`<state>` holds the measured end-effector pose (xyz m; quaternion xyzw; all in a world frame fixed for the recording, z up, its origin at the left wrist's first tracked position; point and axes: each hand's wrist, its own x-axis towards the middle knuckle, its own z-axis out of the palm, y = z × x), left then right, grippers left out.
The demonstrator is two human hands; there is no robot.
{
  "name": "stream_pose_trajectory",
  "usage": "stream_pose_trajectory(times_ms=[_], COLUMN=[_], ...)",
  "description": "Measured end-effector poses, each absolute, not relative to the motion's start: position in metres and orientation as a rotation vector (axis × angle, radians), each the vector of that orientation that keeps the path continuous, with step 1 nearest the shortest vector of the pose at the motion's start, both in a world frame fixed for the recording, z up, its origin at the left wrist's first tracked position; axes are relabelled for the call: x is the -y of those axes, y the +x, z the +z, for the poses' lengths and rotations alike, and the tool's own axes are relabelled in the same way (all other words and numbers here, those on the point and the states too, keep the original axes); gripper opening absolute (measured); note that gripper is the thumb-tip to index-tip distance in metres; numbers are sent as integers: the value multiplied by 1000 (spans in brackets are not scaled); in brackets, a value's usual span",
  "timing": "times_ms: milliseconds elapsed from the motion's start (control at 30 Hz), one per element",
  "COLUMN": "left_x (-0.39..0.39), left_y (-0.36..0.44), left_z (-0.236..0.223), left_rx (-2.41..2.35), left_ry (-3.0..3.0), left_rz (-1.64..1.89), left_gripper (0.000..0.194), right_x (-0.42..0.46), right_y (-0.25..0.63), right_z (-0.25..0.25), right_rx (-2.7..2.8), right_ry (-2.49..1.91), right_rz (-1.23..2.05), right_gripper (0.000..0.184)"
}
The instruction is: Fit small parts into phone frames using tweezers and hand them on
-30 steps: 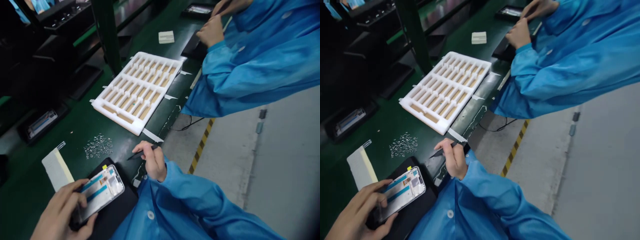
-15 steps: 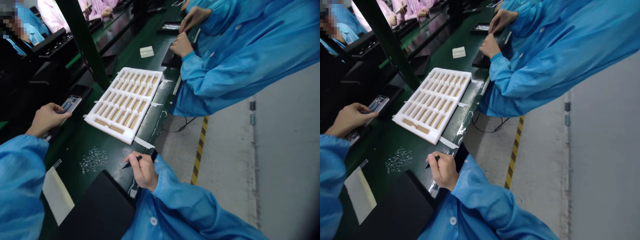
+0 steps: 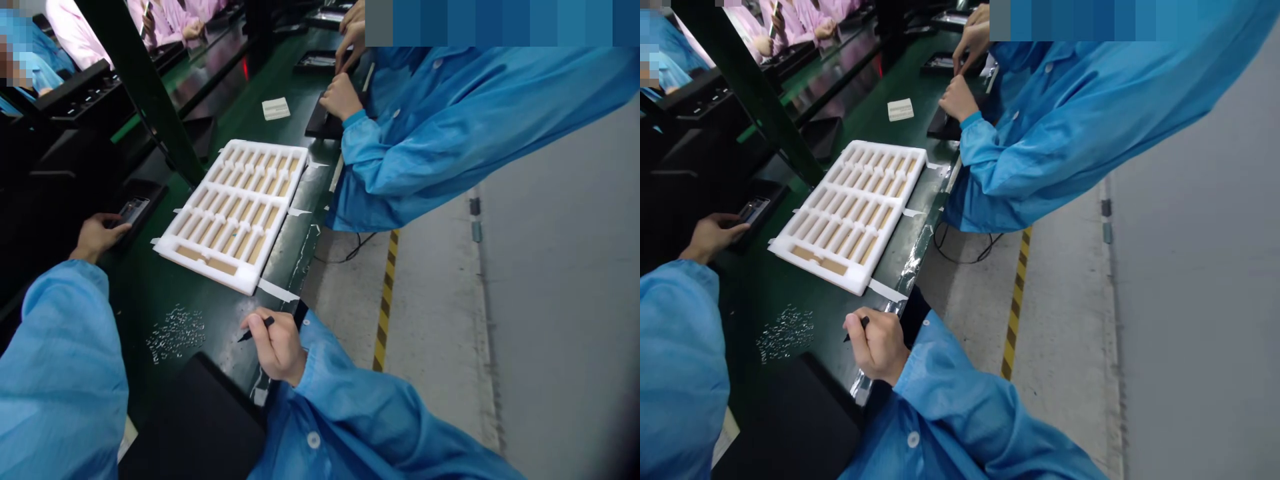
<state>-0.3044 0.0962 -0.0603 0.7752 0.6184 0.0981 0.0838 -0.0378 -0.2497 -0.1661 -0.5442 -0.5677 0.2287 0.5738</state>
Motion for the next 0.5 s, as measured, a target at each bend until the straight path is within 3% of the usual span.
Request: stream_pose_trajectory(times_ms=[300, 500], left_x=[-32, 84], left_y=[-266, -240], left_z=[-17, -18], left_rx=[-1772, -1469], left_ry=[2308, 2242], left_rz=[421, 332], left_gripper=[71, 56], right_x=[249, 249], right_y=[-39, -36], right_z=[-164, -157], right_rx=[1344, 1332], right_ry=[-1310, -1322], right_rz=[549, 641], right_gripper=[51, 59])
